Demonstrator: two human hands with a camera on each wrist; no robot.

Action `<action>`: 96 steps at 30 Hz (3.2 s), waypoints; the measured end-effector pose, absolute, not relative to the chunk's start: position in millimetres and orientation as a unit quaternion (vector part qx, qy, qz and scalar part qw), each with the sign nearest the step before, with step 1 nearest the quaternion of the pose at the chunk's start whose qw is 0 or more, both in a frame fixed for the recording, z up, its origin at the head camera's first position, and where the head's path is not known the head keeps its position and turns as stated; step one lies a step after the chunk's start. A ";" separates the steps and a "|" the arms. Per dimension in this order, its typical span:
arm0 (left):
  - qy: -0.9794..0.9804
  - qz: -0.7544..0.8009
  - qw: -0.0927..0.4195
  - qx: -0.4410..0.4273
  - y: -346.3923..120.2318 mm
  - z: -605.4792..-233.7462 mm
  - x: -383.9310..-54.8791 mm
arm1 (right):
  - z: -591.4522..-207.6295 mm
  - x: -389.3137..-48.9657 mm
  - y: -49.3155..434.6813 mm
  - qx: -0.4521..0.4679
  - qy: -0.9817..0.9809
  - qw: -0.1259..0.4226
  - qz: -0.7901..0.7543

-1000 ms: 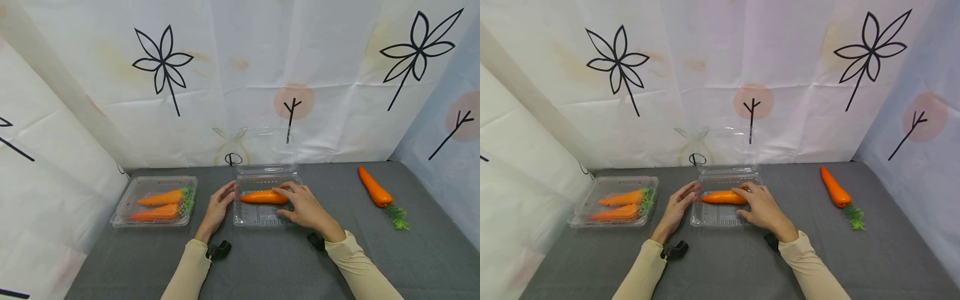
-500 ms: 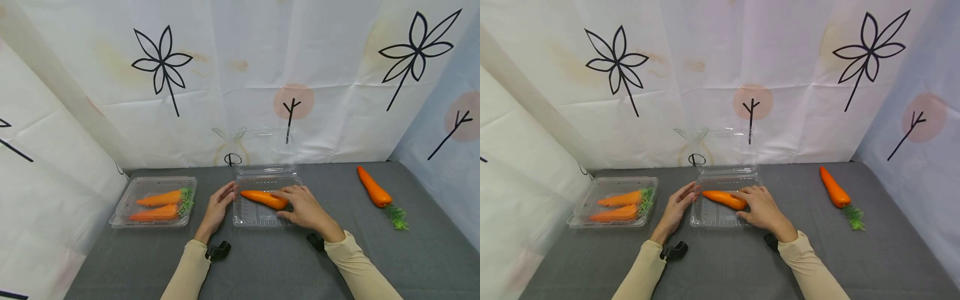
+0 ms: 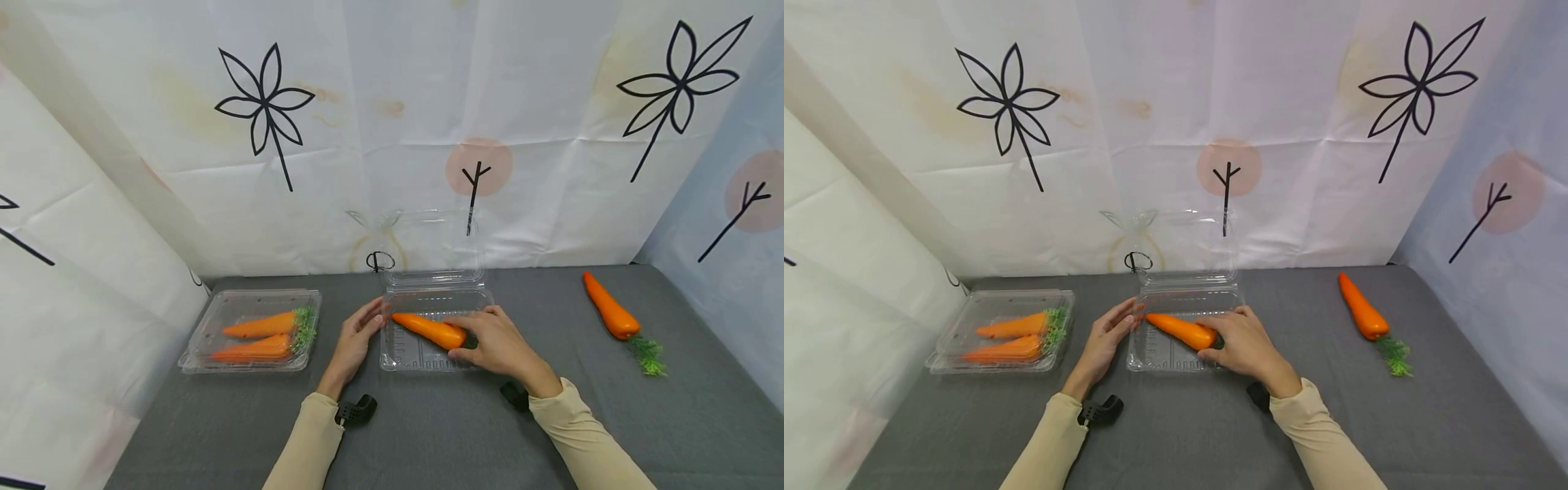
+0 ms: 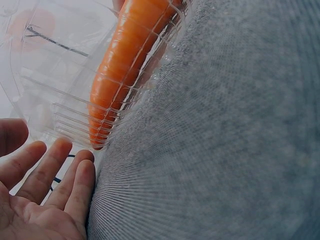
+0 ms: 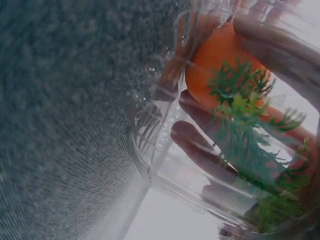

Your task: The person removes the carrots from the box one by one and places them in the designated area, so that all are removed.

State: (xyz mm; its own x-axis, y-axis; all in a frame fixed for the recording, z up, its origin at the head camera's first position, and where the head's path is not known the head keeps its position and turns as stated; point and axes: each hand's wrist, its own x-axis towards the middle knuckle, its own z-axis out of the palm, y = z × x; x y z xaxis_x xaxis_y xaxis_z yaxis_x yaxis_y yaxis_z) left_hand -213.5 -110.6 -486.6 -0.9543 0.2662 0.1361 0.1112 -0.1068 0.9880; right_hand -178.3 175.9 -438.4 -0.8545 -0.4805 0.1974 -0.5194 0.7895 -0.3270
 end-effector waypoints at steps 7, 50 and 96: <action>0.667 0.730 0.056 0.142 -111.3 -488.0 -213.9 | -438.2 -178.5 177.0 0.262 -0.941 0.051 0.209; 0.668 0.726 0.048 0.153 -110.9 -487.8 -212.7 | -400.5 -171.8 322.7 -0.090 -0.956 0.048 0.276; 0.669 0.728 0.046 0.146 -109.2 -486.7 -212.4 | -395.8 -172.6 292.0 -0.092 -0.961 0.074 0.250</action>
